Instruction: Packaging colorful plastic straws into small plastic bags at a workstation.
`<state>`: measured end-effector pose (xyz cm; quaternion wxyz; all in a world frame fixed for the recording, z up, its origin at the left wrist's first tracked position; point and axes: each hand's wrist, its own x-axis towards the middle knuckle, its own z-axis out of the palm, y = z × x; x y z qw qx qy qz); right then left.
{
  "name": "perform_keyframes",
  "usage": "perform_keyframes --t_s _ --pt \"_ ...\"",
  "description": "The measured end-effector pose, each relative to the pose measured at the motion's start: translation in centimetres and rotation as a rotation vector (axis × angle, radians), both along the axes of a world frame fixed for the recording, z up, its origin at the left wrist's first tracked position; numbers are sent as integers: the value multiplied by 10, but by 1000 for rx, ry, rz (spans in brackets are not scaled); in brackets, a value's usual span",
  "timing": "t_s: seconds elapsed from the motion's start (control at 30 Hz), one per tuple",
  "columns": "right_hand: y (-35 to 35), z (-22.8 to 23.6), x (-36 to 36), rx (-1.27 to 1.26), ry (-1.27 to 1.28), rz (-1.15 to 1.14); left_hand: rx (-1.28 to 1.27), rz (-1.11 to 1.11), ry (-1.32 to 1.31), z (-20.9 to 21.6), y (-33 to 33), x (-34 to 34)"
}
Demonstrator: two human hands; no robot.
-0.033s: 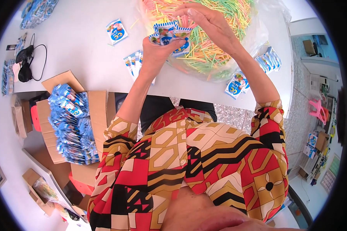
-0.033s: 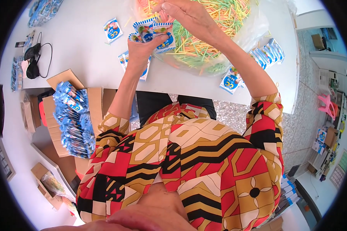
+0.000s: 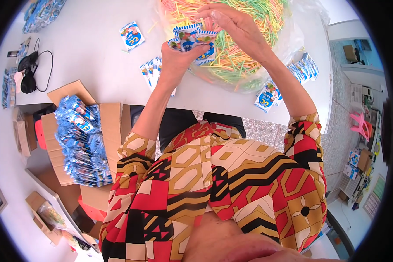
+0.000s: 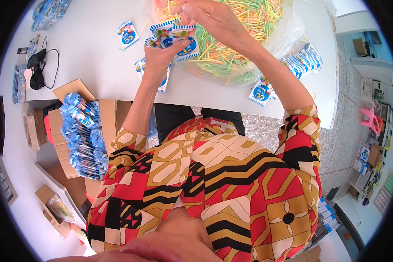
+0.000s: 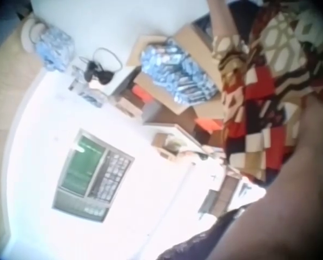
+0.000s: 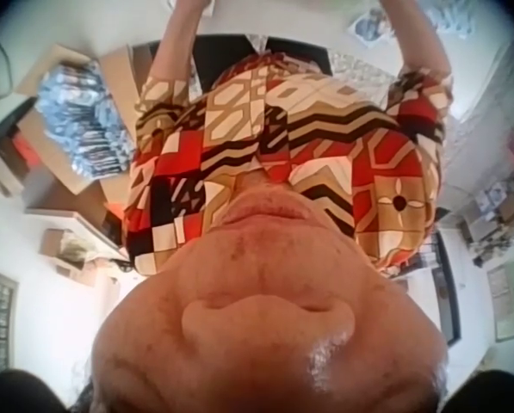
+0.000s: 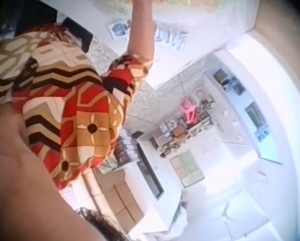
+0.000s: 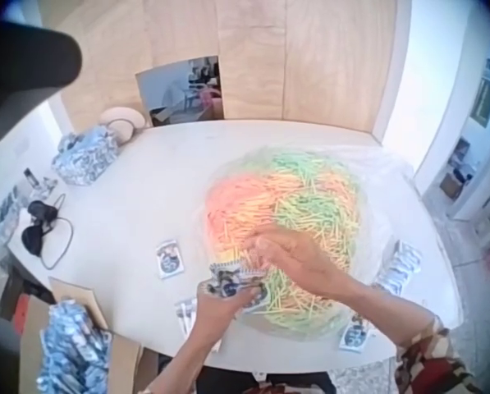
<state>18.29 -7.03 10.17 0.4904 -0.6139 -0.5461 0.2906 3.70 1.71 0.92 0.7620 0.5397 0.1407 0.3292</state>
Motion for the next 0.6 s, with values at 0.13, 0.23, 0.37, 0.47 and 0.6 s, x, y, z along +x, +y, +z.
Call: perform_keyframes --t_s 0.13,0.23,0.37,0.47,0.6 --pt "2 -10 -1 301 -453 1 -22 -30 28 0 1 -2" --pt "2 -10 -3 215 -338 5 -61 -31 -18 4 0 -5" --pt "0 -9 9 59 187 11 -117 11 -26 10 4 -11" --pt "21 -41 28 617 94 499 -98 29 -54 9 7 -13" --pt "6 -13 1 41 143 10 -153 83 -67 10 7 -19"
